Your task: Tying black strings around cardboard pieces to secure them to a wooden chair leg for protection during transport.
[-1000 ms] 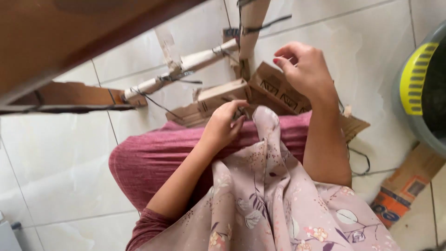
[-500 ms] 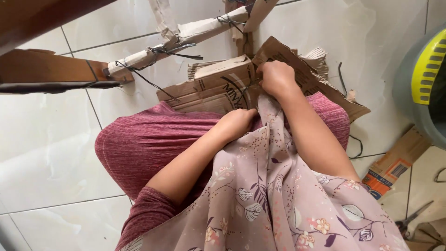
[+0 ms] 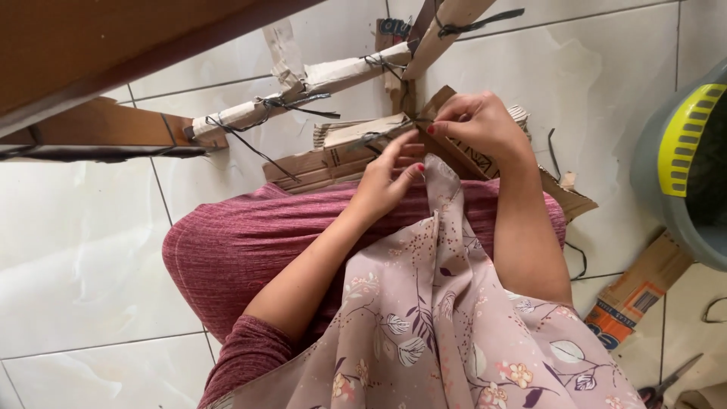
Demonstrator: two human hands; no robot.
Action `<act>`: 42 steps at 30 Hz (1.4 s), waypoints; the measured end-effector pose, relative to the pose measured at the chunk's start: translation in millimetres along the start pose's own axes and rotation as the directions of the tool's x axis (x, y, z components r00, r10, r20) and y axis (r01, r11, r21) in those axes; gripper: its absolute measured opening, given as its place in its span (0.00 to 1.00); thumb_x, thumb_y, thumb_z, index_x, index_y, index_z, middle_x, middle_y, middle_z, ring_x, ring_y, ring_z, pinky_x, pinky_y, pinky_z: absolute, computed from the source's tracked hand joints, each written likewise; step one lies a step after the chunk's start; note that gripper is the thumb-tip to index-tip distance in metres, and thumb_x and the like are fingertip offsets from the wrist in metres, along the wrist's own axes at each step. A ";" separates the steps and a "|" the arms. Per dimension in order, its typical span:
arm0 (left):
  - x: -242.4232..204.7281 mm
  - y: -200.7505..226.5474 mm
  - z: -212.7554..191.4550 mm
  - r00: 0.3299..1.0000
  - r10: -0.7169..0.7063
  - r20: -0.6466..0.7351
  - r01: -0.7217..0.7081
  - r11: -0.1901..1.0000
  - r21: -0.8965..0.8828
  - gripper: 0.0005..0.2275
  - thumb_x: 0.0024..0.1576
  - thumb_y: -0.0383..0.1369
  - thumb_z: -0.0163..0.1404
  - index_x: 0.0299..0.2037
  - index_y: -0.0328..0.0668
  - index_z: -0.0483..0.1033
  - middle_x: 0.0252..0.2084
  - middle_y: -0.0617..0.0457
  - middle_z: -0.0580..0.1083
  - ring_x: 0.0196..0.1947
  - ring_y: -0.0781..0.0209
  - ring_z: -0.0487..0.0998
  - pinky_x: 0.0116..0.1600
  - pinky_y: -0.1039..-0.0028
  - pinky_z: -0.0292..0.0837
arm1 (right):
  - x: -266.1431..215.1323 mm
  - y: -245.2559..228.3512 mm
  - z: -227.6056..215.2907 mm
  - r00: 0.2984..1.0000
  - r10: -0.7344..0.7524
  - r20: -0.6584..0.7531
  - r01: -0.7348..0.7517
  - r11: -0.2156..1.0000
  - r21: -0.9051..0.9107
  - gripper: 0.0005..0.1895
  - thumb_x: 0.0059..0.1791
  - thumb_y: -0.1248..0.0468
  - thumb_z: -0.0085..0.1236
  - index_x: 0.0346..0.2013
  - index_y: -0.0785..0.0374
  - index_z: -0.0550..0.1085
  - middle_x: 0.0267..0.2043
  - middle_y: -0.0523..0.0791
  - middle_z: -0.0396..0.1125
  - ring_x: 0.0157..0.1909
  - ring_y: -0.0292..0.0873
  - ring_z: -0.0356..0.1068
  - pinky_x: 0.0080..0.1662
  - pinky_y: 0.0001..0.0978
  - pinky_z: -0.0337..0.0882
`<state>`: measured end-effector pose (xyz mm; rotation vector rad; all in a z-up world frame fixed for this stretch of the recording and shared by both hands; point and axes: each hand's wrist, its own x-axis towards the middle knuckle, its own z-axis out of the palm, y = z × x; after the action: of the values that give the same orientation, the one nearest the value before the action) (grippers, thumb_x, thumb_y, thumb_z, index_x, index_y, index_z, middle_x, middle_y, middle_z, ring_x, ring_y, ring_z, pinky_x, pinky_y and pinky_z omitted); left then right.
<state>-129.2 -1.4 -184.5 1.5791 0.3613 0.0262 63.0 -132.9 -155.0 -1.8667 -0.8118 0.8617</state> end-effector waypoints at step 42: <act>20.7 45.1 17.5 0.978 -0.180 -0.108 0.079 0.793 -0.604 0.14 0.67 0.43 0.48 0.55 0.48 0.78 0.56 0.50 0.79 0.57 0.59 0.79 0.60 0.65 0.75 | -30.1 -40.3 -27.2 0.967 -0.113 0.227 0.106 0.993 0.047 0.08 0.53 0.71 0.53 0.40 0.63 0.80 0.27 0.50 0.74 0.36 0.37 0.70 0.42 0.38 0.73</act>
<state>-95.8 -13.2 -145.5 0.9185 0.5299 0.1493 61.6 -154.0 -101.9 -1.6946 -1.0260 1.0275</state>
